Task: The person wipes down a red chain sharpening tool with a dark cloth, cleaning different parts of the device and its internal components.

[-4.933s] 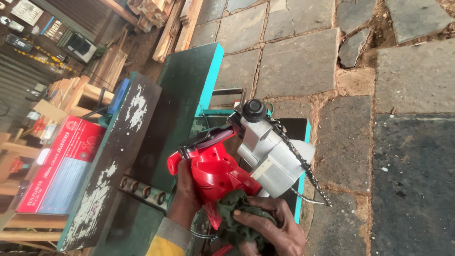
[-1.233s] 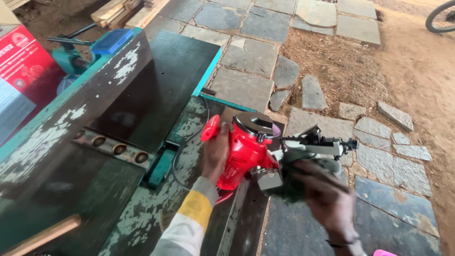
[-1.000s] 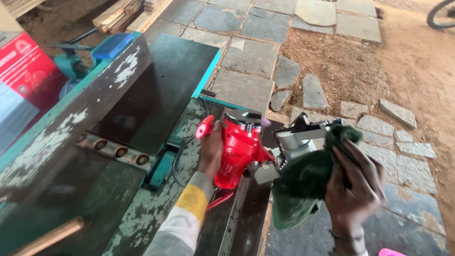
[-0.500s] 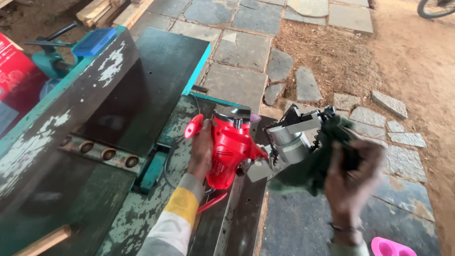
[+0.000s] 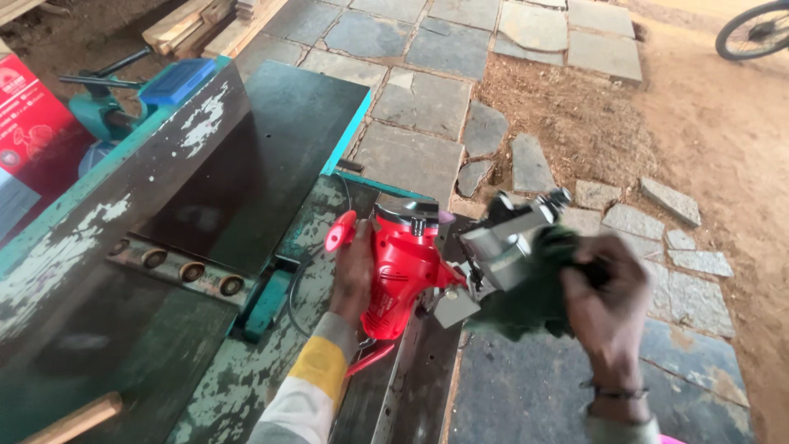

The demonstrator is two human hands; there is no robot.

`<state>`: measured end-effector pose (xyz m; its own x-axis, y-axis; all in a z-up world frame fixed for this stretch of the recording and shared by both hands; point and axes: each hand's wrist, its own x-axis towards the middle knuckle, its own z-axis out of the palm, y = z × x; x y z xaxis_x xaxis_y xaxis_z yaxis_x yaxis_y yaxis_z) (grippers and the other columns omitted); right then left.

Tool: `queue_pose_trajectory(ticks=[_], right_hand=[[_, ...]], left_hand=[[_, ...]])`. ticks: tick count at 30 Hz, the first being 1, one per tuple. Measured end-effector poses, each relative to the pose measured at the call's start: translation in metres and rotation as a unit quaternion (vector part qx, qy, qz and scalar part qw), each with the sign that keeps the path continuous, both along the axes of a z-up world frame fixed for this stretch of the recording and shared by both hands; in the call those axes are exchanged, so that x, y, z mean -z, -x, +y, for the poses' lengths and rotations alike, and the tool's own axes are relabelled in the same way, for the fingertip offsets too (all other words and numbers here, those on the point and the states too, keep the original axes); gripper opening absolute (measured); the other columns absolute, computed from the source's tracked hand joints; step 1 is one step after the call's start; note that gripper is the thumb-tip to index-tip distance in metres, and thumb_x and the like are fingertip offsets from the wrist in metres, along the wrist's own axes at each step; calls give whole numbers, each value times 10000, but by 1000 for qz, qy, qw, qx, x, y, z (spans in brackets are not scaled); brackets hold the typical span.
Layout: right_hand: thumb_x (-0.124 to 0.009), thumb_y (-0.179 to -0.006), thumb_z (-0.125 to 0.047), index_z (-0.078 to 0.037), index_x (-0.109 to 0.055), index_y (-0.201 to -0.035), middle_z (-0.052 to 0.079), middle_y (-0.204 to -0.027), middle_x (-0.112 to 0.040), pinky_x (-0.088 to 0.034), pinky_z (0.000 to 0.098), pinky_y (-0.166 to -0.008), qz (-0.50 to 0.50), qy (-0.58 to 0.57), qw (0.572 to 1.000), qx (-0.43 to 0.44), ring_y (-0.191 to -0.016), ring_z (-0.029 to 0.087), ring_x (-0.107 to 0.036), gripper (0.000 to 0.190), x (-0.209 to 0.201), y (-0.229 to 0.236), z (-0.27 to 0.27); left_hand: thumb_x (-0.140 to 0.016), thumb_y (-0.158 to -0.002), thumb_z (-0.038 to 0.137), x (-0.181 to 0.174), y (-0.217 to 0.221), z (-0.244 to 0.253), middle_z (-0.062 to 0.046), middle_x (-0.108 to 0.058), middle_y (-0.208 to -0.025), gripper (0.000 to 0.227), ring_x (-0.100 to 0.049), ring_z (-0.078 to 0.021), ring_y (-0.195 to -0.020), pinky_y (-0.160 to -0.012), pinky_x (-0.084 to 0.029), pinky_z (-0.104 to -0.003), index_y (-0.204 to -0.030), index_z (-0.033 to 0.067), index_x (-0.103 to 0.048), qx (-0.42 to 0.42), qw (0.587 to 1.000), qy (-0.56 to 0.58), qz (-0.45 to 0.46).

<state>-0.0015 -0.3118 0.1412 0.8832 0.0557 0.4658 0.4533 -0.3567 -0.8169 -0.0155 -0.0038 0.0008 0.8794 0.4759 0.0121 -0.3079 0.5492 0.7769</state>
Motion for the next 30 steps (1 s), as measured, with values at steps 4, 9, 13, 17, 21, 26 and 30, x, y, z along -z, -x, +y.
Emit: queue_pose_trajectory(ticks=[4,9,13,17,21,26,30], right_hand=[[-614,-850,63,-86,-586,-1089,-21,-1073,-636,-515,225,-913,-54,-157,986,25,-989,86,-606,284,22,19,17],[-691,-780,129,4,-697,-962,113,-891,-697,-495,286,-735,54,54,993,94,-807,179,-617,221,47,38,-12],[-625,-838,140,33,-643,-1037,112,-986,-669,-506,290,-838,76,-225,971,29,-918,176,-621,226,55,60,-66],[-518,-823,14,-5,-677,-1208,134,-1122,-711,-564,365,-950,158,-447,880,-8,-1028,265,-699,416,57,86,-107],[-504,-912,-38,-5,-647,-1264,138,-1197,-697,-549,382,-990,158,-452,878,9,-1092,267,-685,382,57,104,-116],[-486,-1024,-102,-5,-611,-1335,144,-1290,-680,-530,403,-1042,155,-461,873,28,-1171,268,-667,349,88,121,-149],[-473,-1113,-155,-5,-581,-1392,148,-1364,-666,-515,419,-1082,156,-465,870,49,-1234,269,-653,335,119,136,-181]], left_hand=[[-548,-1048,301,4,-10,-12,-33,-690,-1069,317,-619,-122,-952,-840,-520,-288,-1161,34,-677,-34,995,-6,97],[-585,-989,325,-8,-7,-16,-34,-712,-1047,291,-646,-128,-936,-844,-534,-310,-1083,75,-700,-65,986,-14,152],[-654,-946,322,-22,3,-25,-38,-660,-1055,287,-606,-149,-986,-909,-498,-336,-1048,55,-679,-36,983,-108,142],[-578,-969,382,-13,4,-23,-37,-712,-1005,310,-644,-160,-970,-893,-497,-327,-985,104,-716,26,947,-265,180],[-534,-1024,382,-9,-18,-26,7,-685,-1046,317,-636,-102,-1018,-960,-515,-280,-1062,101,-675,195,966,-163,43],[-641,-892,124,-48,13,-33,-77,-755,-825,173,-715,-147,-771,-737,-586,-298,-899,-2,-759,146,900,-408,-33],[-618,-839,80,-64,21,-38,-74,-756,-826,160,-721,-145,-794,-743,-575,-285,-882,4,-753,196,890,-409,-50]])
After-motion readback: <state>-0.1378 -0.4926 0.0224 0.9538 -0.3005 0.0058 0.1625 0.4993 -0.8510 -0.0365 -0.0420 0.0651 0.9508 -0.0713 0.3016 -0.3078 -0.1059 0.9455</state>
